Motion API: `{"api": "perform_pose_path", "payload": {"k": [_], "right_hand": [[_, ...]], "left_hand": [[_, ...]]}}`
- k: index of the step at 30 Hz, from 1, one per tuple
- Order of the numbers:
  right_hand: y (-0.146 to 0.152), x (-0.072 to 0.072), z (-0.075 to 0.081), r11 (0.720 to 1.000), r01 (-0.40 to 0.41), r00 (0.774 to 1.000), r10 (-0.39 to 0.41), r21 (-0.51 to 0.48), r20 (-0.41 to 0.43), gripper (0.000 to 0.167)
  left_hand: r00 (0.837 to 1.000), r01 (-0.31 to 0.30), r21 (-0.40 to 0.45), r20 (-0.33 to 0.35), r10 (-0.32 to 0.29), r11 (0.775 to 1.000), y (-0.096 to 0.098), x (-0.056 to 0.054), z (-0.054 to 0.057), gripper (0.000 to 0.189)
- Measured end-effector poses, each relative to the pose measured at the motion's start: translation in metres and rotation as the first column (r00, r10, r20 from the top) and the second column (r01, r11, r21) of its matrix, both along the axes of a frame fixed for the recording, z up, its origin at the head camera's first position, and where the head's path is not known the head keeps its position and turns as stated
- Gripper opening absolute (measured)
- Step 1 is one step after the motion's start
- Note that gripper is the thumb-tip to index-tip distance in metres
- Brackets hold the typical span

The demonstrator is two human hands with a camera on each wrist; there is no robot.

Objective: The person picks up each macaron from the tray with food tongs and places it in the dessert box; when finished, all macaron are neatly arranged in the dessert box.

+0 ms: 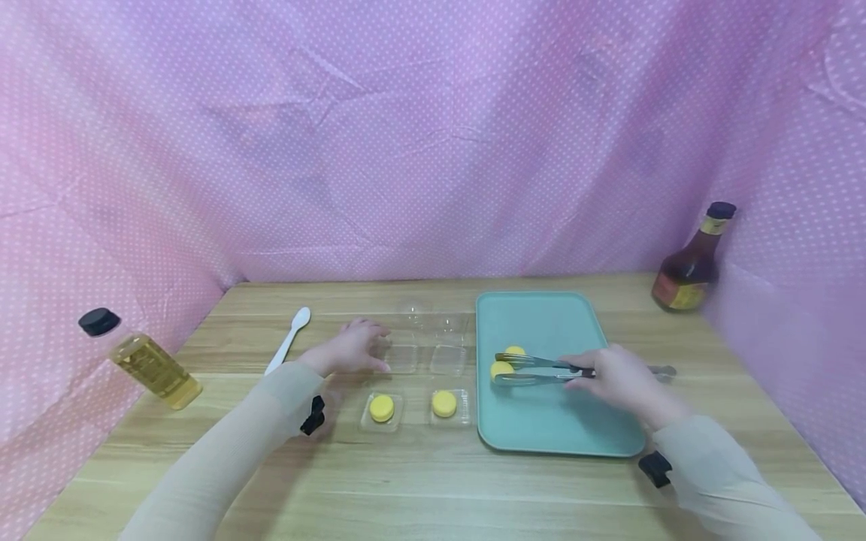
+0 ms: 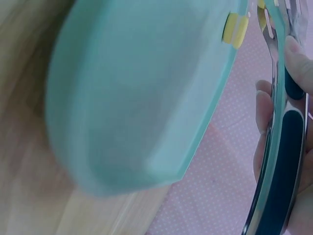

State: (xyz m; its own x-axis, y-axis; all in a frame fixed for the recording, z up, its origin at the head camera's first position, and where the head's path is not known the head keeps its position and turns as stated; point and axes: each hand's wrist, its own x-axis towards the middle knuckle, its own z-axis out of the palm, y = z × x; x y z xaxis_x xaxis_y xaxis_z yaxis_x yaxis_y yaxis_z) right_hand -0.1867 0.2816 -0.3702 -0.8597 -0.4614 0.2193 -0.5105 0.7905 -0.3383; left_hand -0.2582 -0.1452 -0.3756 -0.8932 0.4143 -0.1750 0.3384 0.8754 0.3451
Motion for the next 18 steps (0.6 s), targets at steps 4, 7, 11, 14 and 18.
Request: {"api": "perform_pose_path", "payload": {"k": [4, 7, 11, 14, 18], "right_hand": [[-0.007, -0.001, 0.000, 1.000, 0.018, 0.999, -0.018, 0.002, -0.042, 0.038], [-0.012, -0.003, 0.001, 1.000, 0.029, 0.999, -0.029, -0.012, -0.041, 0.038], [-0.022, -0.006, 0.005, 0.999, 0.028, 0.999, -0.030, -0.034, -0.042, 0.038], [-0.029, -0.008, 0.007, 0.999, 0.022, 0.998, -0.025, -0.040, -0.057, 0.038], [-0.040, -0.012, 0.008, 0.999, 0.011, 0.997, -0.014, -0.046, -0.078, 0.038]], "left_hand": [[1.000, 0.008, -0.003, -0.005, -0.008, 1.000, 0.000, -0.001, 0.000, 0.074], [1.000, 0.012, -0.008, -0.008, -0.012, 1.000, 0.000, -0.001, -0.001, 0.074], [1.000, 0.011, -0.001, -0.006, -0.011, 1.000, 0.000, 0.000, 0.000, 0.074], [1.000, 0.012, -0.005, -0.008, -0.012, 1.000, 0.001, 0.000, 0.000, 0.074], [1.000, 0.015, -0.016, -0.011, -0.015, 1.000, 0.002, 0.000, 0.001, 0.075]]}}
